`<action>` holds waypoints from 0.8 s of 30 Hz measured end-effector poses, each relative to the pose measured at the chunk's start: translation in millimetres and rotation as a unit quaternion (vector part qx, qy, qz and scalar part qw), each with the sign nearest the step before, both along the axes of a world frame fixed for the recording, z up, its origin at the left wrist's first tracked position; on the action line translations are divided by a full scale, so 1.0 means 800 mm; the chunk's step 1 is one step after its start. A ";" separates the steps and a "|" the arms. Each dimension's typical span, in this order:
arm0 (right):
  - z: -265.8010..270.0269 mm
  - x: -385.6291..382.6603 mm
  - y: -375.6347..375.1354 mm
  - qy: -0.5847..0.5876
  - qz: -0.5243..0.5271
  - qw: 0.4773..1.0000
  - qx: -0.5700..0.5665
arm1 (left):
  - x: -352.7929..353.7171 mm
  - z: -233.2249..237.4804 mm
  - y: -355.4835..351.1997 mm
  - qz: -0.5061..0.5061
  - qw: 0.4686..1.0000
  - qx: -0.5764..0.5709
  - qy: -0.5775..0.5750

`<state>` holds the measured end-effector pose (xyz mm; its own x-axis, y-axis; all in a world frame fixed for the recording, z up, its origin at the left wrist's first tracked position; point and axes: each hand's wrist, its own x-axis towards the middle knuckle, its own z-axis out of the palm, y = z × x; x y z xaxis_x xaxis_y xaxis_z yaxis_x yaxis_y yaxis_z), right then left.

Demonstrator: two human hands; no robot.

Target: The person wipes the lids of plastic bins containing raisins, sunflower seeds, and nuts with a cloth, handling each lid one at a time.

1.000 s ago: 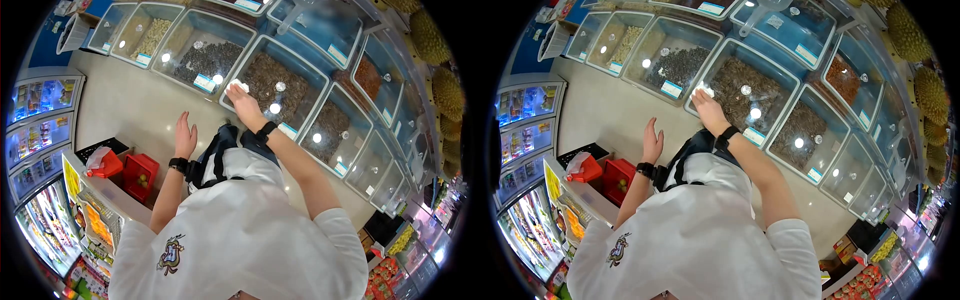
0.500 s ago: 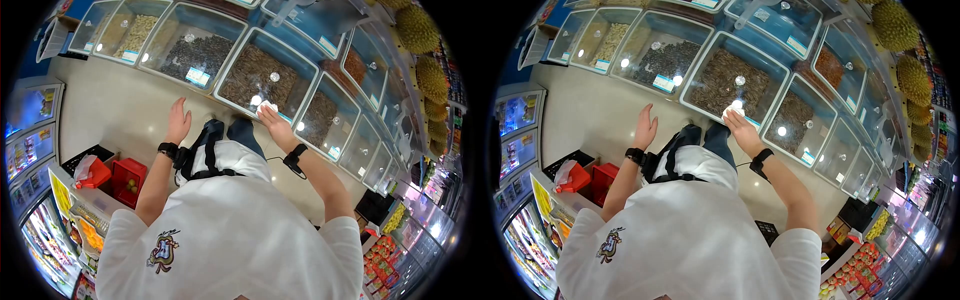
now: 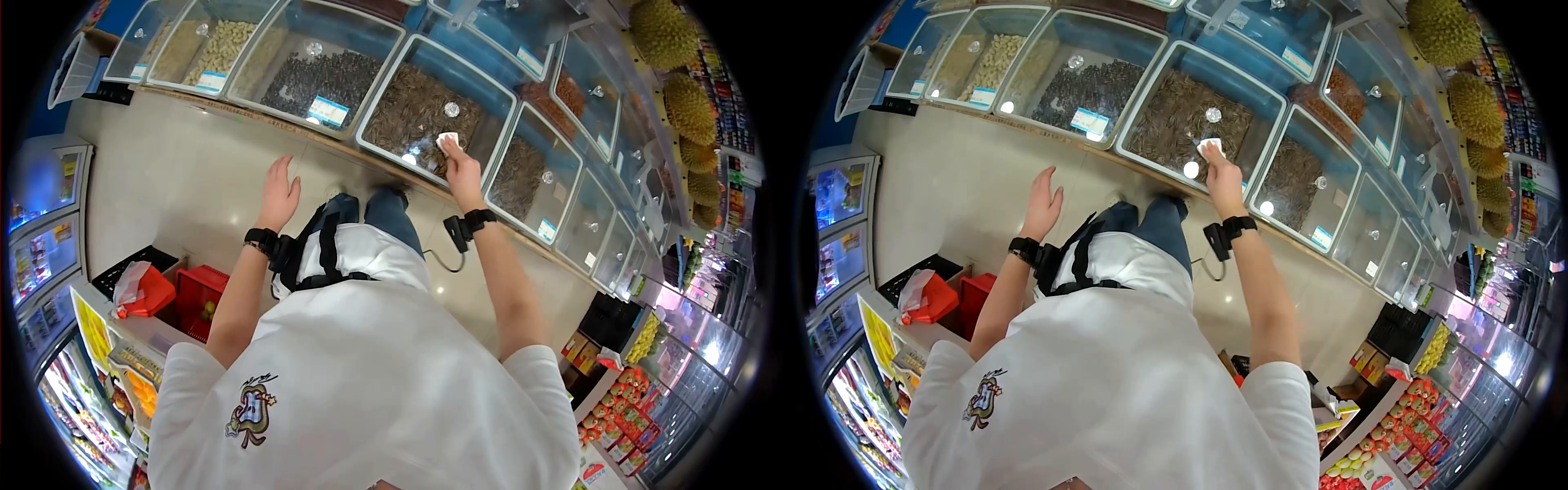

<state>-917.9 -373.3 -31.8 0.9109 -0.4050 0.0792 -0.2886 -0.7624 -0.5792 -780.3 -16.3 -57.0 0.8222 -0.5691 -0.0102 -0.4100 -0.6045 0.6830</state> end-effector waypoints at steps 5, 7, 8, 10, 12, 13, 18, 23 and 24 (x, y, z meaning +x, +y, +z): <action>0.007 -0.032 -0.011 -0.109 -0.230 0.831 0.494 | 0.001 -0.008 0.015 -0.002 1.000 0.001 -0.002; 0.051 -0.067 -0.007 -0.094 -0.244 0.777 0.572 | 0.003 -0.022 0.017 -0.011 1.000 0.002 -0.002; 0.070 -0.097 -0.019 -0.044 -0.238 0.773 0.586 | 0.004 -0.022 0.014 -0.018 1.000 0.006 0.001; 0.063 -0.189 -0.072 0.079 -0.157 0.810 0.559 | 0.008 -0.019 0.007 -0.032 0.999 0.014 0.006; 0.055 -0.292 -0.111 0.160 -0.343 0.786 0.489 | 0.013 -0.018 -0.002 -0.046 0.999 0.024 0.002; 0.037 -0.339 -0.121 0.236 -0.426 0.837 0.249 | 0.015 -0.018 -0.006 -0.055 0.998 0.030 0.000; 0.038 -0.381 -0.077 0.309 -0.319 0.895 0.034 | 0.019 -0.017 -0.025 -0.088 0.996 0.027 0.005; 0.071 -0.213 -0.016 0.029 -0.396 0.916 -0.060 | 0.016 -0.022 -0.032 -0.124 0.992 0.038 0.000; 0.066 -0.173 -0.005 -0.005 -0.353 0.935 -0.045 | 0.015 -0.019 -0.036 -0.128 0.991 0.037 0.000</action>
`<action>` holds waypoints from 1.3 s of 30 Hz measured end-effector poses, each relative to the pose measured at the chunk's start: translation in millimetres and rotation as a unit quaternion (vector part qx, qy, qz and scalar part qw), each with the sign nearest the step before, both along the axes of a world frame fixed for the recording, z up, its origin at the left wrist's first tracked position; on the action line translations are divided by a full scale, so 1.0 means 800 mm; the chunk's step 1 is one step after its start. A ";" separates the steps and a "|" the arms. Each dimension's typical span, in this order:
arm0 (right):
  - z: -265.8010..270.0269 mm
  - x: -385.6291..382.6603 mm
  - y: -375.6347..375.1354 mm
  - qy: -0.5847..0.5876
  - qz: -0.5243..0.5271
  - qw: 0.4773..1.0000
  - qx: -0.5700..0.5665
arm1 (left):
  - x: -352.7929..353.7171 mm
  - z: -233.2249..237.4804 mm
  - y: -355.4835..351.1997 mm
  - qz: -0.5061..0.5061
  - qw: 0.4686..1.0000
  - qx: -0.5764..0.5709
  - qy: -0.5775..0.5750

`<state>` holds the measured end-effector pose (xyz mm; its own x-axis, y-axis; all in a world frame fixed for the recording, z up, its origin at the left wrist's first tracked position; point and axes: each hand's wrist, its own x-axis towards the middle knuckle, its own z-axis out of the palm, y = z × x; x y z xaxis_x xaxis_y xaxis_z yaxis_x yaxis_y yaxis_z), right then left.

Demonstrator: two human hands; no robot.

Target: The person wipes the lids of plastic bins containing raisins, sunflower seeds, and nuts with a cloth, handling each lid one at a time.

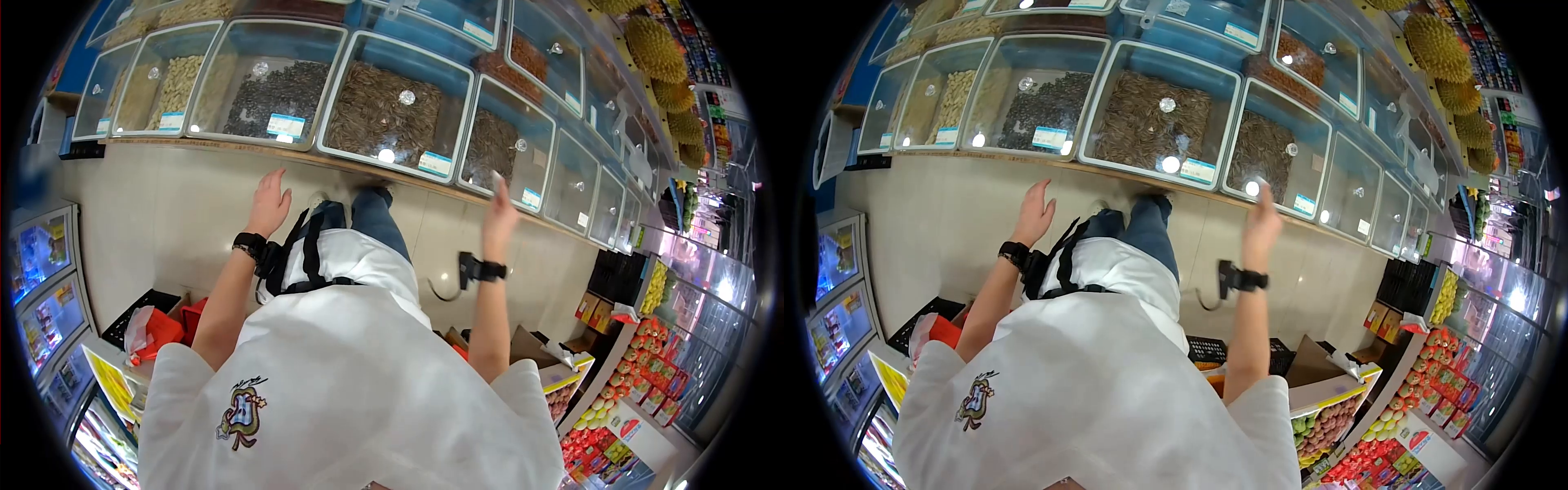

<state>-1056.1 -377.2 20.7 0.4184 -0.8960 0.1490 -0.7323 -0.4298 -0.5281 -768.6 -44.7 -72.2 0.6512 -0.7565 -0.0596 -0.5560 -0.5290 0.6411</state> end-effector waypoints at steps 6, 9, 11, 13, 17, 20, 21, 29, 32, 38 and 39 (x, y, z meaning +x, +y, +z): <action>-0.083 0.156 0.046 0.006 0.157 0.987 0.020 | -0.016 0.017 0.012 0.020 1.000 0.005 -0.004; -0.096 0.172 0.073 0.026 0.199 0.977 -0.076 | -0.027 0.005 0.041 0.055 0.998 -0.012 0.004; -0.094 0.174 0.084 0.039 0.226 0.970 -0.083 | -0.030 -0.005 0.060 0.081 0.997 -0.013 0.016; -0.095 0.172 0.094 0.042 0.248 0.966 -0.068 | -0.032 -0.015 0.073 0.105 0.994 0.000 0.026; -0.091 0.175 0.114 0.022 0.269 0.962 -0.044 | -0.030 -0.008 0.071 0.101 0.995 0.007 0.017; -0.080 0.174 0.108 0.019 0.288 0.957 -0.026 | -0.027 0.001 0.053 0.079 0.997 0.013 0.016; -0.080 0.174 0.100 0.029 0.303 0.952 -0.015 | -0.026 0.004 0.047 0.072 0.997 0.020 0.024; -0.070 0.174 0.075 0.042 0.350 0.931 -0.095 | -0.024 0.003 0.035 0.038 0.998 0.024 0.034; -0.071 0.182 0.070 0.065 0.356 0.927 -0.100 | -0.024 -0.002 0.040 0.040 0.998 0.029 0.036; -0.077 0.212 0.057 0.095 0.356 0.916 -0.157 | -0.028 -0.003 0.049 0.043 0.998 0.035 0.023; -0.084 0.217 0.053 0.073 0.339 0.928 -0.138 | -0.029 -0.002 0.049 0.047 0.998 0.033 0.021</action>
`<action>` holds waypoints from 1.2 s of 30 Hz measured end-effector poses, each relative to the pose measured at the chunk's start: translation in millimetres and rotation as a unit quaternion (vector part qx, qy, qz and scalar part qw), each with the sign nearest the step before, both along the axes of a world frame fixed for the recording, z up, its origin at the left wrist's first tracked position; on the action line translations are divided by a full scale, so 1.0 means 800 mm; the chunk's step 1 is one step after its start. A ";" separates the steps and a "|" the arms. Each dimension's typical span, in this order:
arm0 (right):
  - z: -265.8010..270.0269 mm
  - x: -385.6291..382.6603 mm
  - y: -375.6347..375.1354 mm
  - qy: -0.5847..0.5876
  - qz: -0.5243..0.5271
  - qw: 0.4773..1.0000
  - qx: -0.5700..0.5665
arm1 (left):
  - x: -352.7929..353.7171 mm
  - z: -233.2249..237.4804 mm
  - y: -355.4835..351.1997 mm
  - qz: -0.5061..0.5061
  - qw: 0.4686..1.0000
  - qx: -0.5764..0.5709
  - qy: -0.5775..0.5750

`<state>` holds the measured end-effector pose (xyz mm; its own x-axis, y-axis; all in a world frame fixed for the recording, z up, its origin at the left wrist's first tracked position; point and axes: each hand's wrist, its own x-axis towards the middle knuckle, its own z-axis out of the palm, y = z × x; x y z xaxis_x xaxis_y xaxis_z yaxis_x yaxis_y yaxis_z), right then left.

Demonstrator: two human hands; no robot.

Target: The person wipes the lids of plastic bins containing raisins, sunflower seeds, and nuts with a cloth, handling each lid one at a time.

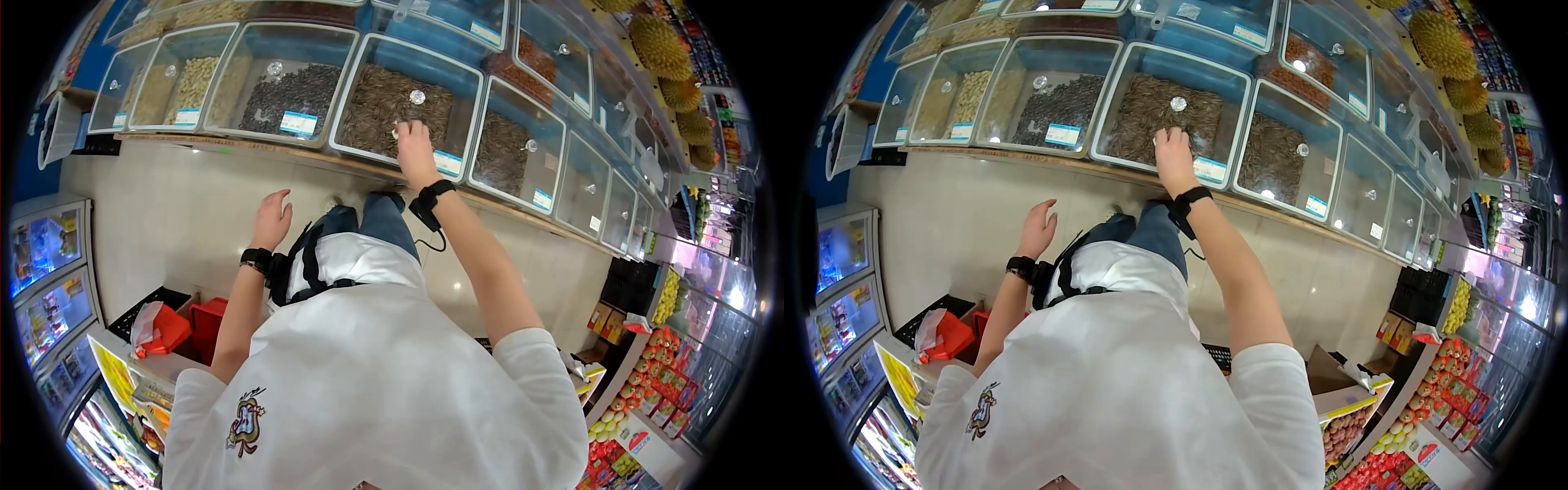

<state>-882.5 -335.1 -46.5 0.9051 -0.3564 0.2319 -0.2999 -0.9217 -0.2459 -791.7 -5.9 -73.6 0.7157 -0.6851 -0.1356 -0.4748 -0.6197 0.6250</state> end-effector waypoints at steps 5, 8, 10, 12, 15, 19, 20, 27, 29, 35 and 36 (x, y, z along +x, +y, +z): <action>-0.013 0.003 -0.059 -0.159 -0.119 0.831 0.519 | -0.001 0.008 0.002 0.012 1.000 -0.006 0.001; 0.025 -0.064 -0.073 -0.225 -0.157 0.667 0.693 | -0.002 0.002 0.004 0.013 1.000 -0.010 0.013; 0.032 -0.114 -0.074 -0.252 -0.173 0.574 0.759 | 0.000 -0.010 0.009 0.013 0.999 -0.023 0.022; 0.041 -0.165 -0.066 -0.269 -0.178 0.487 0.811 | 0.001 -0.012 0.008 0.007 0.999 -0.016 0.028; 0.034 -0.218 -0.047 -0.371 -0.161 0.358 0.842 | 0.005 -0.015 0.002 -0.013 0.999 -0.013 0.037; 0.047 -0.245 -0.028 -0.403 -0.164 0.362 0.825 | 0.009 -0.015 -0.024 -0.071 0.996 -0.002 0.046; 0.047 -0.247 -0.027 -0.418 -0.180 0.339 0.824 | 0.010 -0.013 -0.031 -0.088 0.995 0.000 0.049; 0.063 -0.262 -0.029 -0.444 -0.166 0.362 0.803 | 0.005 -0.004 -0.061 -0.154 0.987 0.016 0.045; 0.049 -0.280 -0.040 -0.384 -0.239 0.423 0.785 | 0.002 -0.002 -0.066 -0.152 0.987 0.017 0.052; 0.066 -0.416 -0.084 -0.190 -0.504 0.622 0.568 | -0.011 -0.002 -0.085 -0.134 0.988 0.008 0.071; 0.064 -0.457 -0.097 -0.037 -0.576 0.726 0.374 | -0.016 0.006 -0.094 -0.129 0.988 0.005 0.082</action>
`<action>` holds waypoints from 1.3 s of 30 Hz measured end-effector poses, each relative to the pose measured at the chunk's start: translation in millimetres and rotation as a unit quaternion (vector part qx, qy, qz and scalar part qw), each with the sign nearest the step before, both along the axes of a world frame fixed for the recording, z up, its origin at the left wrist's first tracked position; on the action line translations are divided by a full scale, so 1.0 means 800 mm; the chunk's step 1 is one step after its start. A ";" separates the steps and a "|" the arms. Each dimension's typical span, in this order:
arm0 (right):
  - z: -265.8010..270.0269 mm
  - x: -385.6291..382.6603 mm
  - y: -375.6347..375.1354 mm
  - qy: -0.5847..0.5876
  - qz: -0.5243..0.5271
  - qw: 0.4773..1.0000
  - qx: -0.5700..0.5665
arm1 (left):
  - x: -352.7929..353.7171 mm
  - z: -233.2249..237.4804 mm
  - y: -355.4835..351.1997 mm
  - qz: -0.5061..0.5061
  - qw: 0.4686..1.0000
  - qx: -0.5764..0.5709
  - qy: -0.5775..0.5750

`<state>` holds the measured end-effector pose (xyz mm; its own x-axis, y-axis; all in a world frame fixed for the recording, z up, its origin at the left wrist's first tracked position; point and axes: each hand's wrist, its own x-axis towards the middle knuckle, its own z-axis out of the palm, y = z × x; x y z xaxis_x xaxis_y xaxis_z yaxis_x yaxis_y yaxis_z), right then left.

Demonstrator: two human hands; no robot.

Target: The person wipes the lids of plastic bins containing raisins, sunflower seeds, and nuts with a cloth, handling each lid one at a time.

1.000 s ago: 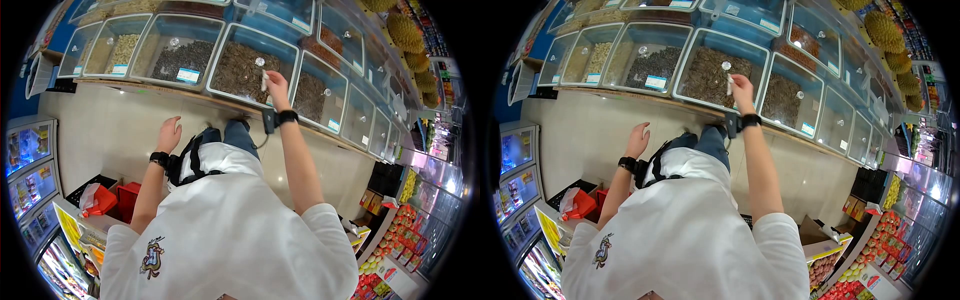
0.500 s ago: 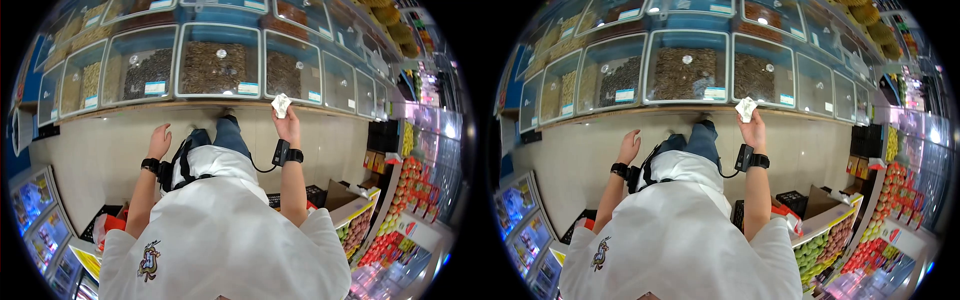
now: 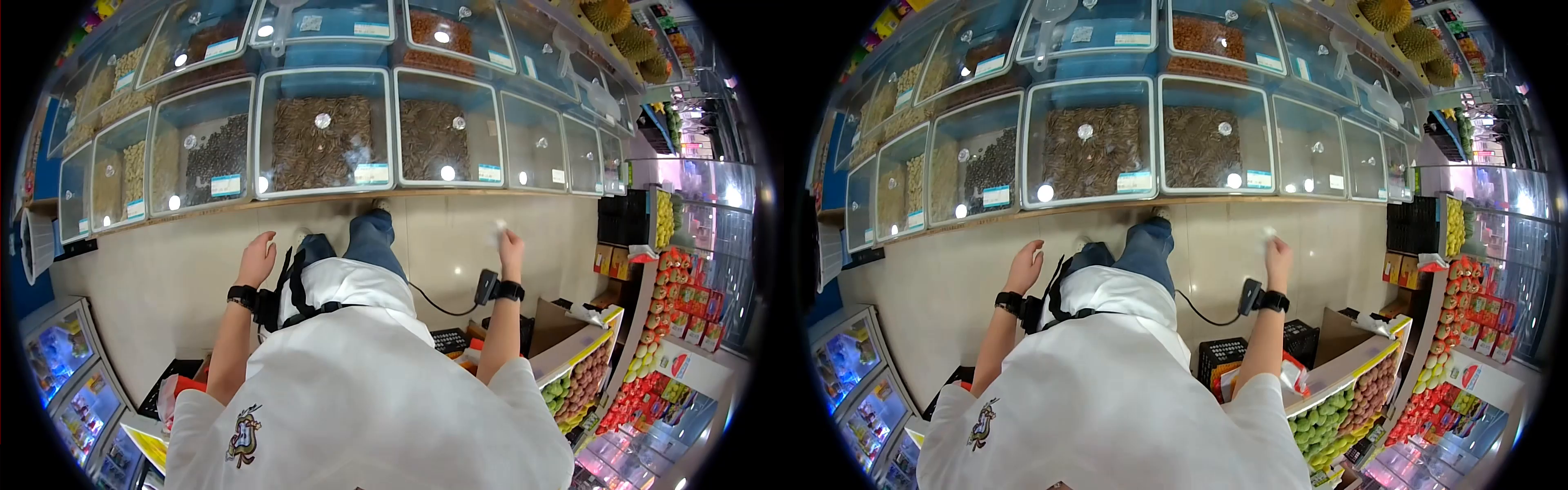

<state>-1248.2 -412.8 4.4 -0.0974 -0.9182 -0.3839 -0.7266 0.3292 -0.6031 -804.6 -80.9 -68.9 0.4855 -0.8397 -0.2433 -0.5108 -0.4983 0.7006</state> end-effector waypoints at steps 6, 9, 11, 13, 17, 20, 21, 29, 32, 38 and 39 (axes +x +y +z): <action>-0.021 -0.132 -0.016 -0.086 -0.086 0.990 0.071 | -0.038 0.055 -0.088 -0.025 0.998 -0.058 -0.010; -0.052 -0.182 -0.041 0.219 0.041 0.975 -0.012 | -0.059 0.089 -0.147 -0.078 0.993 -0.083 -0.028; -0.068 -0.197 -0.065 0.142 0.066 0.988 0.012 | -0.074 0.106 -0.188 -0.114 0.985 -0.120 -0.051; -0.054 -0.177 -0.089 0.147 -0.012 0.987 -0.060 | -0.086 0.115 -0.226 -0.139 0.972 -0.171 -0.081; 0.011 -0.097 -0.155 0.111 -0.025 0.976 -0.185 | -0.120 0.094 -0.288 -0.150 0.965 -0.143 -0.164; 0.028 -0.050 -0.217 0.063 -0.007 0.958 -0.279 | -0.141 0.085 -0.321 -0.169 0.967 -0.083 -0.174; 0.024 -0.032 -0.238 0.031 0.012 0.956 -0.290 | -0.147 0.080 -0.331 -0.165 0.963 -0.082 -0.195; 0.009 0.145 -0.361 -0.029 0.207 0.886 -0.414 | -0.183 0.062 -0.347 -0.080 0.976 0.006 -0.204; -0.013 0.192 -0.385 -0.044 0.294 0.847 -0.440 | -0.190 0.078 -0.351 -0.072 0.975 -0.023 -0.207; -0.050 0.232 -0.390 0.046 0.414 0.830 -0.370 | -0.198 0.073 -0.394 -0.070 0.972 -0.093 -0.205; -0.051 0.233 -0.386 0.036 0.412 0.830 -0.375 | -0.199 0.069 -0.401 -0.071 0.972 -0.103 -0.198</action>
